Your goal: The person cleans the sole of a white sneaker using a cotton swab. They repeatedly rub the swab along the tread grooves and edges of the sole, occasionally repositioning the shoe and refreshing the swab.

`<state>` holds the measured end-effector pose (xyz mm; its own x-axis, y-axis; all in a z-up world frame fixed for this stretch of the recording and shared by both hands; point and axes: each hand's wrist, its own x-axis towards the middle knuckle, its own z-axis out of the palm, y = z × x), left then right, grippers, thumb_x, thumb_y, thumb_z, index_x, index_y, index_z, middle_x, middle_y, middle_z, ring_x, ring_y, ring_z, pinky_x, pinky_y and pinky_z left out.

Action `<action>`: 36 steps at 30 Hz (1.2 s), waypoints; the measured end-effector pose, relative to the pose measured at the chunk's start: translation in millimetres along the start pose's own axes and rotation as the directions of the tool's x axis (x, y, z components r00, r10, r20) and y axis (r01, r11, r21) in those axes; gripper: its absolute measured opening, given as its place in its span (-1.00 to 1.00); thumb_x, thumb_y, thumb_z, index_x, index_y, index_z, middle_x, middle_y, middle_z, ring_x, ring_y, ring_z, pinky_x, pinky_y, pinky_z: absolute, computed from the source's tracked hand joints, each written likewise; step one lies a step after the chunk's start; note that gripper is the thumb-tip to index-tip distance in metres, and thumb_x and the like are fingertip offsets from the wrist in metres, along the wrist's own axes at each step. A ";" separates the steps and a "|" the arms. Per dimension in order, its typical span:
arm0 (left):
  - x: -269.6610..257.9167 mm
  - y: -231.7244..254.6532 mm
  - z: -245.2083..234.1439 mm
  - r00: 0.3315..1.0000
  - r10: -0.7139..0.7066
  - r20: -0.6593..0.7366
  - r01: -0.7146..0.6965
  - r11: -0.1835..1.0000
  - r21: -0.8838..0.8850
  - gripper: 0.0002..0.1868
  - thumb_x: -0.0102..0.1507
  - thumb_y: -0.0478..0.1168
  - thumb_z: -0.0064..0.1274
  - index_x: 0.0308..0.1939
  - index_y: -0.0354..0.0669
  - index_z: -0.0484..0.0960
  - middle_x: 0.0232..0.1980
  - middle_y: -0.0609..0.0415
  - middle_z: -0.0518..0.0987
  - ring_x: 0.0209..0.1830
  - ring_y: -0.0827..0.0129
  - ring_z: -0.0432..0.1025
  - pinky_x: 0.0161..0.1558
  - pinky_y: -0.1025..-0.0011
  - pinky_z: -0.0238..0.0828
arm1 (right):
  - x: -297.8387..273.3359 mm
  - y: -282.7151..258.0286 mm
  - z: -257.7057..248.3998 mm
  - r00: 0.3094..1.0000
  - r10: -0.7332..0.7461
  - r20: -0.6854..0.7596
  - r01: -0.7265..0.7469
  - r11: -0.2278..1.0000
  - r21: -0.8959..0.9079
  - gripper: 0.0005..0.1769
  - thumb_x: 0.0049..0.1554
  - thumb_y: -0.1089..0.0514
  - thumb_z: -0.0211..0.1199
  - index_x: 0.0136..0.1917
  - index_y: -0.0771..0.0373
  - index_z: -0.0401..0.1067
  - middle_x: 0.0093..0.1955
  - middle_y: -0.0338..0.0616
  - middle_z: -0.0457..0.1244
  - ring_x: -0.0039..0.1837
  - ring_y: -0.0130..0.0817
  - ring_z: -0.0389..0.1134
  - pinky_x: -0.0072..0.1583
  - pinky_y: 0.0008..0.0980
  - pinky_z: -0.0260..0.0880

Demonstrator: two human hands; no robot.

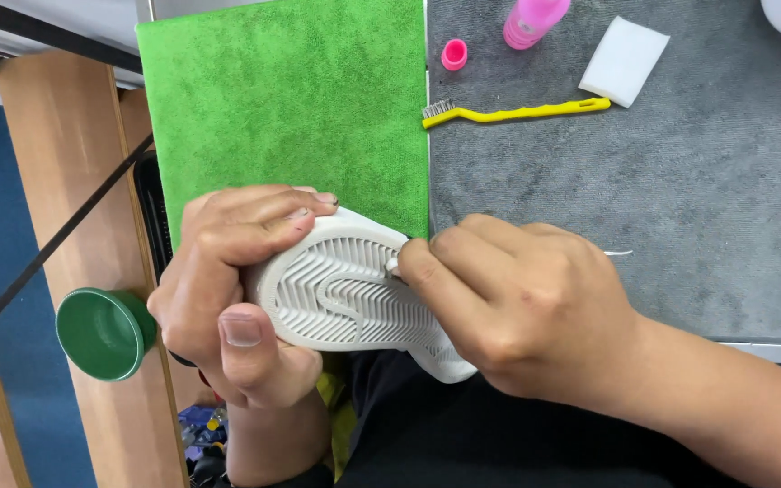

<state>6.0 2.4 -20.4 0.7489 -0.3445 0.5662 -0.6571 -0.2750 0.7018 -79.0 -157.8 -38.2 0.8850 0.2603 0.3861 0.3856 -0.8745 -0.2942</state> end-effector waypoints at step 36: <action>3.2 -17.6 -13.4 0.982 -0.071 0.177 0.044 0.988 0.150 -0.38 0.43 -0.02 -0.55 -0.28 -0.44 0.55 -0.25 -0.15 0.64 -0.17 0.02 0.58 -0.01 0.19 0.37 | 26.7 12.2 16.8 0.993 -0.118 0.029 0.121 0.917 -0.379 -0.84 0.28 0.24 0.11 -0.14 0.01 0.35 -0.34 -0.42 0.08 -0.32 -0.42 0.15 -0.36 -0.44 0.05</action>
<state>21.1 18.2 -25.2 0.7667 -0.4771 0.4297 -0.6286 -0.4215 0.6536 -46.3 -154.6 -46.1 0.8402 0.3738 0.3928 0.3614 -0.9261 0.1084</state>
